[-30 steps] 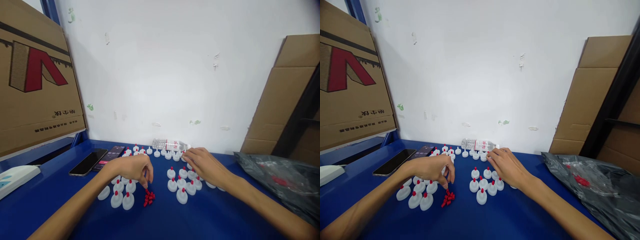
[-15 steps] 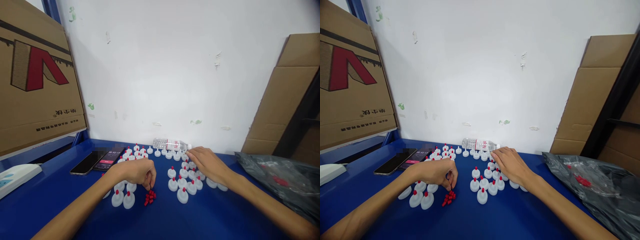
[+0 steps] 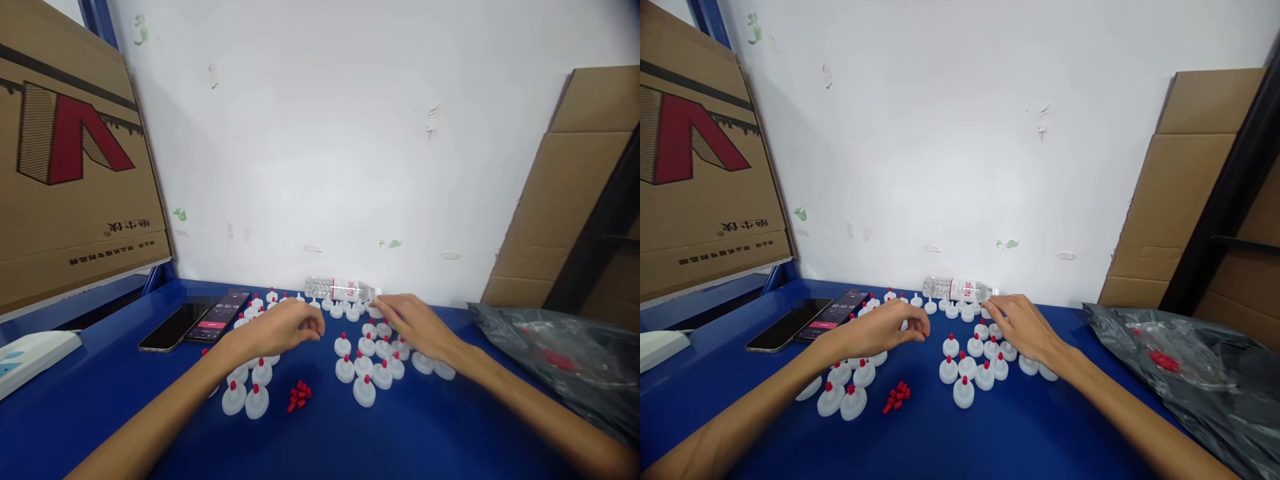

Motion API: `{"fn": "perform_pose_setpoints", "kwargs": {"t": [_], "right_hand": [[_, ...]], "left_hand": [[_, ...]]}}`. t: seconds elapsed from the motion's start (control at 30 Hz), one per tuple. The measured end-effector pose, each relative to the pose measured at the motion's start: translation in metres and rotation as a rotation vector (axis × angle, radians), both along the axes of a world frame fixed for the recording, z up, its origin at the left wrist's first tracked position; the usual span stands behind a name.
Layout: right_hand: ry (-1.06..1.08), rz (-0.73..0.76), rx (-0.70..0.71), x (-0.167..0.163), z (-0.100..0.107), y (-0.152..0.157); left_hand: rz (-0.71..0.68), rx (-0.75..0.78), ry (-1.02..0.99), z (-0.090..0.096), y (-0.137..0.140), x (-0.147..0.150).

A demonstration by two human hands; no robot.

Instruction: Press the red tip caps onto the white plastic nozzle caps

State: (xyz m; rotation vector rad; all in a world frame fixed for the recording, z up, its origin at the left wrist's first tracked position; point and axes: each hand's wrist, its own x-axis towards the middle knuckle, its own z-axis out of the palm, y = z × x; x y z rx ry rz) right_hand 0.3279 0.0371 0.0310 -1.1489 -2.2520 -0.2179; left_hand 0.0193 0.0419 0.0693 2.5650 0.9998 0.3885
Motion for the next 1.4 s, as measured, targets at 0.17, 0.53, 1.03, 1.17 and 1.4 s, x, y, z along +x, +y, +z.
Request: {"fn": "perform_pose_setpoints", "kwargs": {"t": [0.17, 0.53, 1.03, 1.17, 1.4], "right_hand": [[0.087, 0.0, 0.03, -0.014, 0.017, -0.017], [-0.081, 0.23, 0.029, -0.04, 0.01, -0.043], [-0.191, 0.311, 0.202, -0.045, 0.003, -0.044], [-0.265, 0.324, 0.295, -0.047, 0.006, -0.047], [-0.307, 0.306, 0.421, -0.048, 0.012, -0.05]], "left_hand": [[0.054, 0.205, -0.114, -0.009, 0.003, 0.007], [-0.094, 0.304, -0.279, -0.023, -0.008, 0.023], [0.015, 0.254, -0.236, -0.03, -0.014, 0.029], [-0.056, 0.149, -0.25, -0.026, -0.018, 0.029], [-0.042, -0.06, -0.434, -0.023, -0.025, 0.034]]}}
